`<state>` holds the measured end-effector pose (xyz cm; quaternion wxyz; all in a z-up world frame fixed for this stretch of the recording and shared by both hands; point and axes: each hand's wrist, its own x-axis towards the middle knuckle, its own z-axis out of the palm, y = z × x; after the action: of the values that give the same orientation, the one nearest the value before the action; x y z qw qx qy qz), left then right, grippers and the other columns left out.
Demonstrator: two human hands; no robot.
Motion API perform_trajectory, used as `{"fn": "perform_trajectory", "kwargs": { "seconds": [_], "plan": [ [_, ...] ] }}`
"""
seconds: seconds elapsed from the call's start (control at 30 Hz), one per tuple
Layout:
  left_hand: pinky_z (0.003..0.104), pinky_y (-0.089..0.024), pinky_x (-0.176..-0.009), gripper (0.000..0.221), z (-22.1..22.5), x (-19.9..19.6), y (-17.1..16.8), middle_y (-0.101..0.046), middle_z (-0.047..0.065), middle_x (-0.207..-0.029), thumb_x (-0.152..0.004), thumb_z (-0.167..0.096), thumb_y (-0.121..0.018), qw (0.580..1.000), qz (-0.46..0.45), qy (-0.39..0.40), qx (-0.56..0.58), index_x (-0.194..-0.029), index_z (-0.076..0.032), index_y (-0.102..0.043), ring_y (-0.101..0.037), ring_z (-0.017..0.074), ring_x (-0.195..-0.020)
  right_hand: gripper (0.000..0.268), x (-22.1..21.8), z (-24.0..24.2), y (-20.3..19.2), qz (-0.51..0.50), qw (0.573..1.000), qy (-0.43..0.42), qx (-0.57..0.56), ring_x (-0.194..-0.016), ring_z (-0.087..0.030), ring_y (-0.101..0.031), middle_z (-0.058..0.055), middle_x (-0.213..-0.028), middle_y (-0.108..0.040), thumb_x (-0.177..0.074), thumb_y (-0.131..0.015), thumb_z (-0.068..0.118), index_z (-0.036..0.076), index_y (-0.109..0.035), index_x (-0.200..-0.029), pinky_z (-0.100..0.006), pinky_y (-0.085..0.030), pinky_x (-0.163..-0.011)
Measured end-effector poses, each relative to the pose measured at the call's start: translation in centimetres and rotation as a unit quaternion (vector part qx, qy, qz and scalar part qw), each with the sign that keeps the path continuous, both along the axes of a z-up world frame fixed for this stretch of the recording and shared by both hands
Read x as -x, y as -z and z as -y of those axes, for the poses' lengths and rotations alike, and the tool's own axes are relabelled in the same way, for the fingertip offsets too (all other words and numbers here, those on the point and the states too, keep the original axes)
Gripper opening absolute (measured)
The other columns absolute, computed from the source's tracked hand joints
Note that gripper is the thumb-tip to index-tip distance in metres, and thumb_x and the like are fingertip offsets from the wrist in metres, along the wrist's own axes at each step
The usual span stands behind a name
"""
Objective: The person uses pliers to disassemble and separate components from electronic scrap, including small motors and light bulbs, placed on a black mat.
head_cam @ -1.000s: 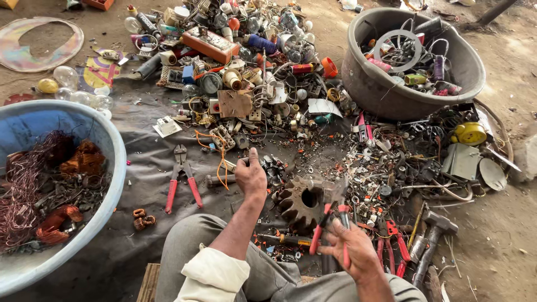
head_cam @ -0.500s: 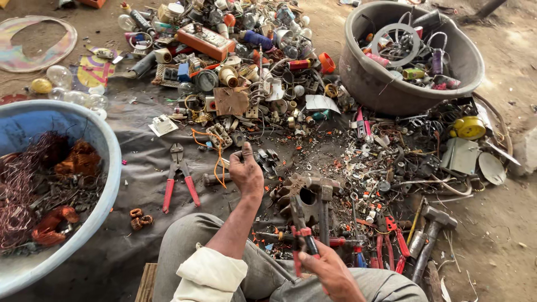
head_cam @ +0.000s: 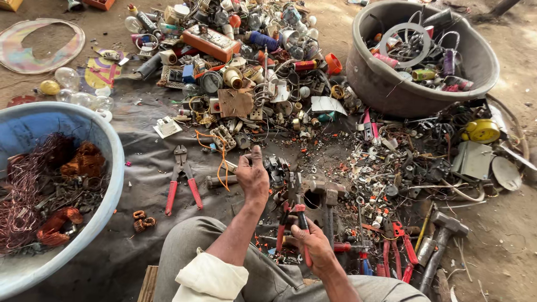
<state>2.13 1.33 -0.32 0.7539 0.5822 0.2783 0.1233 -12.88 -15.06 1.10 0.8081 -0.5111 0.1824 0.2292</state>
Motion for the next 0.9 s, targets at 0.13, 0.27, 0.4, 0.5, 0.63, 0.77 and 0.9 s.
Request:
{"fn": "perform_trajectory", "kwargs": {
  "seconds": [0.13,0.27,0.4,0.5,0.63,0.77,0.9],
  "plan": [
    [0.024,-0.033,-0.036,0.053,-0.1,0.0,0.3,-0.044,-0.005,-0.066,-0.091,-0.060,-0.061,1.000,0.003,0.005,0.012,-0.082,-0.008,-0.056,-0.041,0.0068,-0.047,0.036,0.3,0.3,1.9,0.022,0.999,0.012,-0.045,-0.080,-0.015,-0.065,-0.002,-0.094,-0.068,-0.091,-0.068,0.014,0.002,-0.059,-0.123,-0.035,-0.058,-0.077],
    [0.025,-0.033,-0.036,0.051,0.1,0.1,0.6,-0.043,-0.004,-0.064,-0.091,-0.059,-0.061,1.000,0.009,0.011,0.008,-0.082,-0.009,-0.055,-0.040,0.0077,-0.047,0.030,0.6,0.7,3.2,0.064,0.998,-0.019,-0.004,-0.067,-0.008,-0.055,-0.002,-0.080,-0.063,-0.099,-0.071,0.017,-0.002,-0.060,-0.118,-0.027,-0.049,-0.062],
    [0.024,-0.036,-0.043,0.050,0.4,0.3,0.6,-0.046,-0.005,-0.066,-0.094,-0.056,-0.063,0.999,0.028,0.003,-0.019,-0.082,-0.008,-0.057,-0.043,0.0062,-0.053,0.035,0.5,-0.4,1.3,0.059,0.997,-0.023,0.053,-0.041,-0.009,-0.046,-0.002,-0.067,-0.062,-0.090,-0.070,0.024,0.009,-0.064,-0.121,-0.023,-0.050,-0.055],
    [0.026,-0.037,-0.045,0.049,0.4,0.5,0.7,-0.046,-0.005,-0.067,-0.094,-0.054,-0.063,0.999,0.022,0.005,-0.034,-0.082,-0.008,-0.058,-0.043,0.0066,-0.055,0.031,0.5,-1.0,0.2,0.023,0.996,-0.028,0.087,-0.030,-0.009,-0.034,-0.004,-0.057,-0.056,-0.090,-0.071,0.029,0.005,-0.064,-0.109,-0.024,-0.032,-0.031],
    [0.027,-0.040,-0.047,0.049,0.4,0.6,1.2,-0.050,-0.004,-0.065,-0.095,-0.054,-0.063,0.995,0.021,-0.003,-0.096,-0.078,-0.009,-0.058,-0.047,0.0078,-0.055,0.029,0.6,-1.4,0.5,0.011,0.967,-0.049,0.250,-0.041,-0.007,-0.041,-0.001,-0.063,-0.058,-0.093,-0.070,0.033,0.007,-0.064,-0.104,-0.023,-0.034,-0.034],
    [0.029,-0.038,-0.048,0.060,0.2,-0.1,2.8,-0.050,-0.001,-0.061,-0.104,-0.058,-0.051,0.979,0.018,0.011,-0.205,-0.070,-0.010,-0.055,-0.046,0.0109,-0.053,0.029,1.4,-1.5,1.1,0.022,0.961,-0.004,0.274,-0.050,-0.007,-0.054,-0.001,-0.069,-0.066,-0.094,-0.067,0.034,0.006,-0.064,-0.098,-0.023,-0.051,-0.042],
    [0.035,-0.034,-0.039,0.062,0.4,-0.2,3.8,-0.044,-0.001,-0.058,-0.105,-0.061,-0.046,0.980,-0.053,0.180,-0.070,-0.068,-0.011,-0.049,-0.041,0.0141,-0.047,0.032,-0.1,-0.1,0.0,-0.001,0.967,0.021,0.255,-0.044,-0.012,-0.042,-0.003,-0.063,-0.049,-0.097,-0.068,0.033,0.002,-0.059,-0.093,-0.027,-0.038,-0.035]
  ]
}}
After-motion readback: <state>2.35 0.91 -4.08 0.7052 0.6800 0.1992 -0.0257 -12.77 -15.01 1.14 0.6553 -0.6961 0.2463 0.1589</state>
